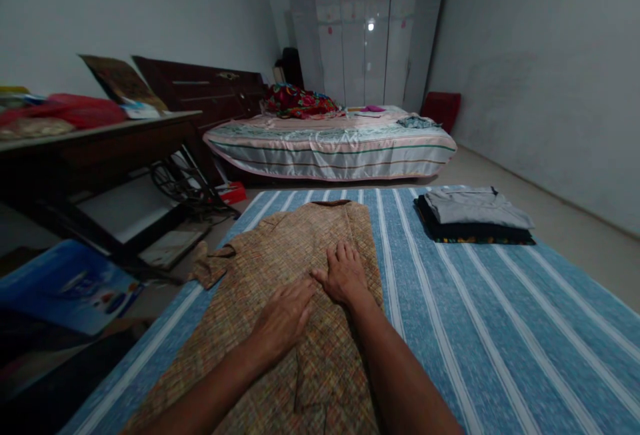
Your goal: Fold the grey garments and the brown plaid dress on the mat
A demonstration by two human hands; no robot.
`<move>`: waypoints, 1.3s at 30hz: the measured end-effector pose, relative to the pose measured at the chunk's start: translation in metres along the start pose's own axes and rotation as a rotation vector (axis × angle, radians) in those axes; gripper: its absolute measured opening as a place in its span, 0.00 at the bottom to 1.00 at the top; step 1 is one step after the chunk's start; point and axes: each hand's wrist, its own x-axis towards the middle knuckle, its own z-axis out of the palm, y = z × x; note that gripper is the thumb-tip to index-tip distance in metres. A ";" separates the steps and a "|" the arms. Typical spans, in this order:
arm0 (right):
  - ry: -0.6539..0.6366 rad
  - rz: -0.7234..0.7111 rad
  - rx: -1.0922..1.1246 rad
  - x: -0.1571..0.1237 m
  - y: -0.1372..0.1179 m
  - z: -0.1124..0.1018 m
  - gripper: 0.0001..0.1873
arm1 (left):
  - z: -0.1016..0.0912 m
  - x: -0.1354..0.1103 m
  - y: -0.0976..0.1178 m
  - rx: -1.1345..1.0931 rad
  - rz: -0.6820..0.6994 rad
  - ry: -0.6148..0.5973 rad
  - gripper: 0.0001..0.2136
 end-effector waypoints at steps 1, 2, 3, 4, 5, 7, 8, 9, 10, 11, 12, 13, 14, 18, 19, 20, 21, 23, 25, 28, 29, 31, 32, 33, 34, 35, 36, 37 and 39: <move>0.003 -0.001 -0.008 -0.001 -0.001 -0.001 0.41 | -0.002 -0.002 0.001 0.002 -0.008 -0.009 0.19; 0.005 -0.002 -0.017 -0.001 -0.002 -0.002 0.41 | -0.004 -0.005 0.004 0.003 -0.016 -0.009 0.19; 0.007 -0.003 -0.026 -0.002 -0.002 -0.003 0.40 | -0.006 -0.008 0.009 0.002 -0.021 -0.003 0.19; 0.007 -0.004 -0.035 -0.002 -0.003 -0.004 0.39 | -0.006 -0.012 0.015 -0.006 -0.022 0.006 0.19; 0.006 -0.005 -0.043 -0.003 -0.004 -0.005 0.39 | -0.005 -0.016 0.022 -0.021 -0.018 0.008 0.19; 0.005 -0.007 -0.059 -0.003 -0.004 -0.005 0.38 | 0.001 -0.027 0.036 -0.065 -0.003 -0.002 0.19; 0.003 -0.009 -0.066 -0.003 -0.004 -0.005 0.38 | 0.006 -0.032 0.042 -0.082 0.000 -0.003 0.20; 0.001 -0.011 -0.073 -0.002 -0.004 -0.005 0.38 | 0.010 -0.037 0.047 -0.095 0.004 0.006 0.20; -0.002 -0.014 -0.079 -0.002 -0.004 -0.004 0.37 | 0.014 -0.041 0.050 -0.105 0.003 0.018 0.20; -0.003 -0.018 -0.086 -0.002 -0.004 -0.003 0.37 | 0.017 -0.045 0.051 -0.113 0.001 0.027 0.21; -0.003 -0.022 -0.092 -0.001 -0.004 -0.003 0.37 | 0.019 -0.049 0.051 -0.121 -0.004 0.032 0.21; -0.003 -0.024 -0.097 -0.001 -0.003 -0.002 0.37 | 0.021 -0.052 0.051 -0.130 -0.008 0.029 0.22; -0.002 -0.025 -0.102 -0.001 -0.003 -0.001 0.37 | 0.021 -0.056 0.050 -0.139 -0.011 0.020 0.22; 0.007 -0.021 -0.114 -0.001 -0.004 0.001 0.36 | 0.023 -0.067 0.048 -0.170 -0.006 -0.016 0.23; 0.009 -0.020 -0.115 -0.001 -0.004 0.001 0.35 | 0.024 -0.069 0.048 -0.180 -0.004 -0.018 0.23; 0.010 -0.019 -0.116 -0.001 -0.004 0.000 0.35 | 0.025 -0.071 0.049 -0.191 -0.002 -0.015 0.23; 0.011 -0.018 -0.117 -0.001 -0.004 0.000 0.35 | 0.026 -0.072 0.050 -0.202 0.001 -0.010 0.23; 0.016 -0.019 -0.118 -0.001 -0.005 -0.002 0.34 | 0.027 -0.074 0.051 -0.217 -0.004 0.005 0.23; 0.025 -0.023 -0.118 -0.004 -0.006 -0.006 0.34 | 0.026 -0.077 0.051 -0.226 -0.013 0.016 0.24; 0.039 -0.020 -0.124 -0.014 -0.009 -0.015 0.32 | 0.020 -0.081 0.050 -0.232 -0.035 0.017 0.25; 0.039 -0.021 -0.127 -0.020 -0.010 -0.018 0.31 | 0.017 -0.082 0.048 -0.232 -0.043 0.018 0.24; 0.029 -0.029 -0.137 -0.035 -0.013 -0.025 0.30 | 0.010 -0.082 0.044 -0.220 -0.065 0.023 0.22; 0.021 -0.036 -0.141 -0.045 -0.015 -0.027 0.30 | 0.006 -0.081 0.042 -0.210 -0.078 0.027 0.21; 0.015 -0.045 -0.143 -0.055 -0.017 -0.029 0.30 | 0.002 -0.079 0.039 -0.197 -0.093 0.030 0.20; 0.013 -0.054 -0.143 -0.066 -0.018 -0.030 0.31 | -0.003 -0.075 0.037 -0.185 -0.109 0.034 0.20; 0.017 -0.064 -0.138 -0.076 -0.020 -0.030 0.31 | -0.006 -0.071 0.034 -0.176 -0.126 0.038 0.20; 0.027 -0.070 -0.133 -0.086 -0.021 -0.030 0.31 | -0.009 -0.066 0.032 -0.170 -0.142 0.046 0.20; 0.038 -0.070 -0.129 -0.095 -0.022 -0.029 0.31 | -0.012 -0.061 0.029 -0.164 -0.155 0.057 0.21; 0.055 -0.059 -0.127 -0.110 -0.024 -0.026 0.33 | -0.013 -0.050 0.025 -0.151 -0.168 0.086 0.20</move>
